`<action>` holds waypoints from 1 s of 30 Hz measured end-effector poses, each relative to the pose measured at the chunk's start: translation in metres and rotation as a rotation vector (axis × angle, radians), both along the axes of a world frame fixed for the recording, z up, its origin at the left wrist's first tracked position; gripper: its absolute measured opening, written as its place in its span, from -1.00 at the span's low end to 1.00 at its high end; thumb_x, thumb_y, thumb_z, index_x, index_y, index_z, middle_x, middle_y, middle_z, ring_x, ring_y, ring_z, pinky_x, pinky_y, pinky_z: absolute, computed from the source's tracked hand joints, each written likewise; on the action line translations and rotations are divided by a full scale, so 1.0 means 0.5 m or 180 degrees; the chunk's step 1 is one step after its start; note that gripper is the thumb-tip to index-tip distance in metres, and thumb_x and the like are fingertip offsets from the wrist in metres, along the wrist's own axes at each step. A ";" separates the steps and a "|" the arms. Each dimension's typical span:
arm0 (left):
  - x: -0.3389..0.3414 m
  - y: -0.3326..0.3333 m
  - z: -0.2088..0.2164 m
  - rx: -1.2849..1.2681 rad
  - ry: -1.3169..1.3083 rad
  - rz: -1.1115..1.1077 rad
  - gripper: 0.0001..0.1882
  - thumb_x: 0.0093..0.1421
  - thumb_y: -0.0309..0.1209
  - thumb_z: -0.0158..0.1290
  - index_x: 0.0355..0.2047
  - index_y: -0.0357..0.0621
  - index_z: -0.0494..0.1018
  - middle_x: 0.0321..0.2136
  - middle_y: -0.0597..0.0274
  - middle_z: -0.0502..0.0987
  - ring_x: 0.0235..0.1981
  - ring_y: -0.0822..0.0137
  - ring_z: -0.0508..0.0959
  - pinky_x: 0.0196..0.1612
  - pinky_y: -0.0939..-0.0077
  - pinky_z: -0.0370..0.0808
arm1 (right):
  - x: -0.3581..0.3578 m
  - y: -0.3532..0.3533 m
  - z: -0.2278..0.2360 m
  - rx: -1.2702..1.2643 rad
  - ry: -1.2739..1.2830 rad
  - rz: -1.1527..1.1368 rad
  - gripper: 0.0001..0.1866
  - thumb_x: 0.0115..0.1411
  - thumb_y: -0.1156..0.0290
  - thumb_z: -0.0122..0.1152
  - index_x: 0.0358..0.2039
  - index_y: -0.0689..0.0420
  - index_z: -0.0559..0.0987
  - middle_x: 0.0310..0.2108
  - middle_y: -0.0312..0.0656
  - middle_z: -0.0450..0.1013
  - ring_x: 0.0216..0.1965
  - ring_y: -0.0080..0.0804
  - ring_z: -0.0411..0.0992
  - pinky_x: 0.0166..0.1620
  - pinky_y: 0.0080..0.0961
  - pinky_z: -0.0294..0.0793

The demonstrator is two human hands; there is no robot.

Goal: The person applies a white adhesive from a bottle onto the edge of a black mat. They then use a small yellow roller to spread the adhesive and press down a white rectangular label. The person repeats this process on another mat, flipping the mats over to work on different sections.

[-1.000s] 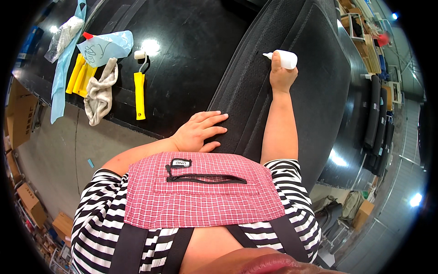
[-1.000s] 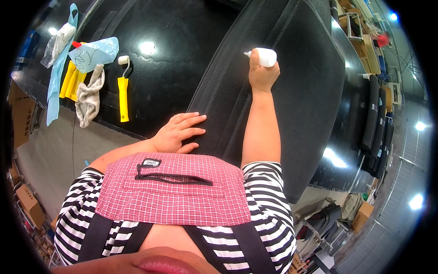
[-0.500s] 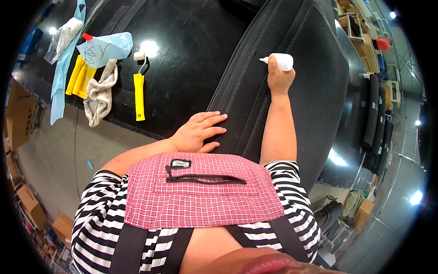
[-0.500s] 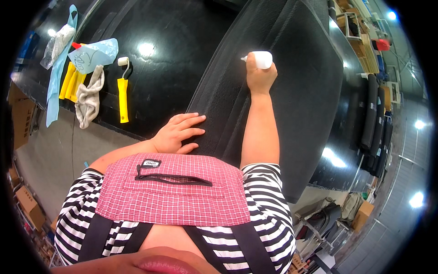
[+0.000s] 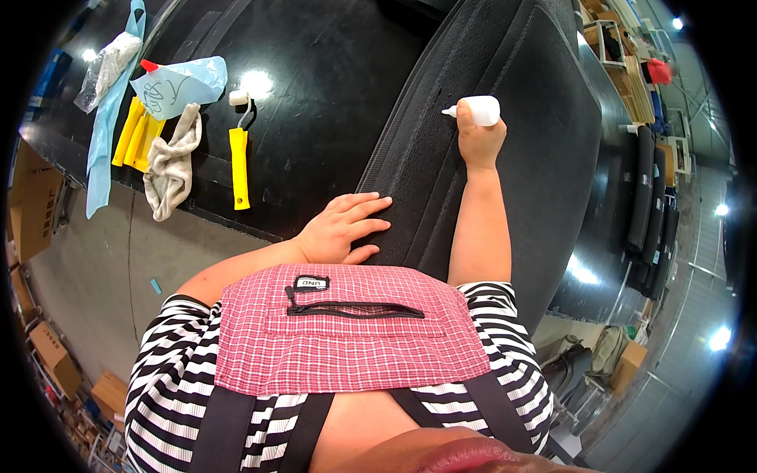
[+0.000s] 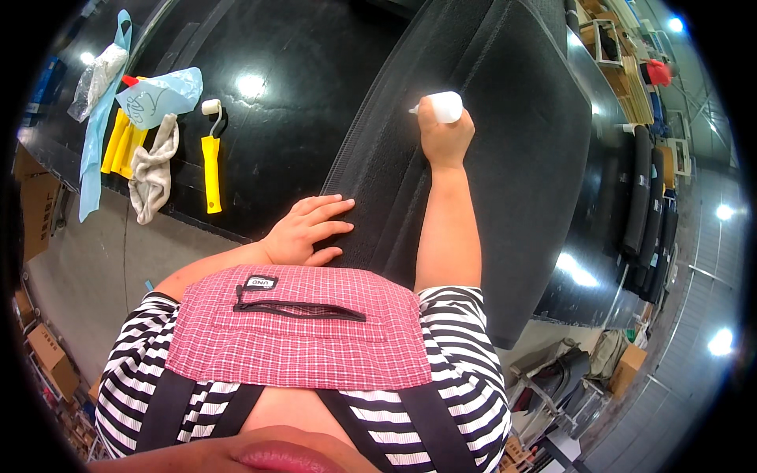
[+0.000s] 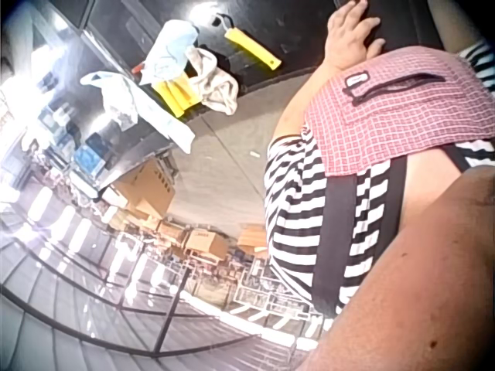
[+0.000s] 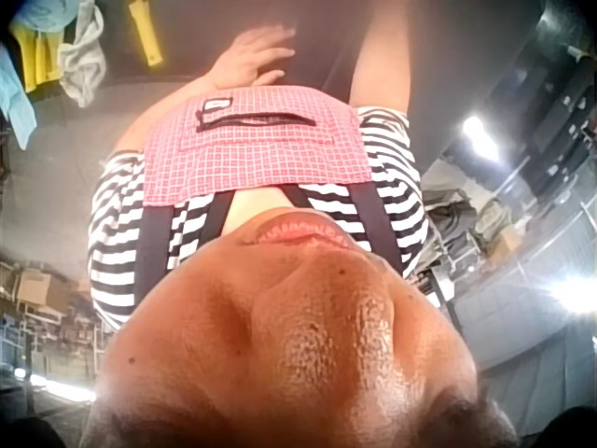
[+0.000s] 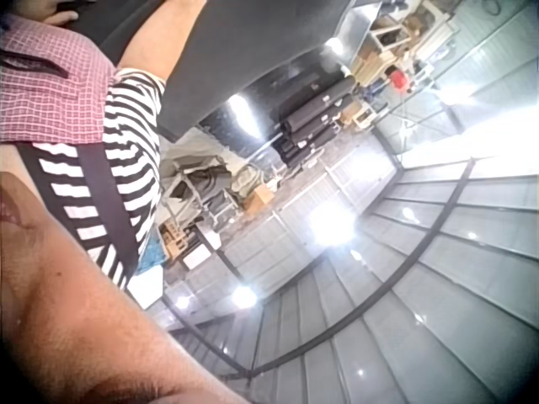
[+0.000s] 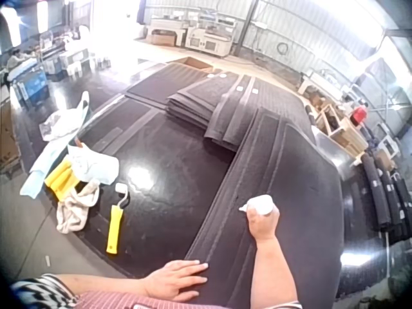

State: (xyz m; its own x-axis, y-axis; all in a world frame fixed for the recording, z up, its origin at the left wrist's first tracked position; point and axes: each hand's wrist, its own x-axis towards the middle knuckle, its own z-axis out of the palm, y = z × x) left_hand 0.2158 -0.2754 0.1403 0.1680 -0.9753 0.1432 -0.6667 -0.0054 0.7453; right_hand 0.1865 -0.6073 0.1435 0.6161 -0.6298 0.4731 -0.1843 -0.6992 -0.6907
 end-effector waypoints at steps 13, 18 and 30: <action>0.002 0.001 0.001 -0.0010 0.0028 -0.0023 -0.54 0.25 -0.23 0.24 0.14 0.00 0.52 0.39 0.12 0.27 0.44 0.04 0.17 0.44 0.01 0.13 | 0.011 0.009 -0.003 -0.0039 0.0053 -0.0056 -0.68 0.16 0.14 0.33 -0.44 0.19 0.67 -0.48 -0.02 0.61 -0.43 -0.05 0.62 -0.31 -0.27 0.57; 0.001 0.000 0.001 -0.0015 0.0023 -0.0010 -0.54 0.24 -0.23 0.24 0.14 0.00 0.52 0.39 0.12 0.27 0.43 0.04 0.17 0.43 0.01 0.14 | 0.006 0.003 -0.006 0.0077 -0.0008 -0.0053 -0.69 0.15 0.17 0.33 -0.44 0.19 0.66 -0.49 -0.02 0.61 -0.44 -0.06 0.62 -0.32 -0.27 0.57; 0.003 -0.001 0.000 -0.0020 0.0043 -0.0038 -0.54 0.24 -0.24 0.24 0.13 -0.01 0.52 0.39 0.12 0.27 0.43 0.04 0.17 0.44 0.01 0.13 | 0.040 -0.018 0.001 0.0354 -0.0218 -0.0524 -0.62 0.23 0.04 0.28 -0.33 0.15 0.71 -0.35 -0.08 0.67 -0.26 -0.09 0.66 -0.14 -0.27 0.57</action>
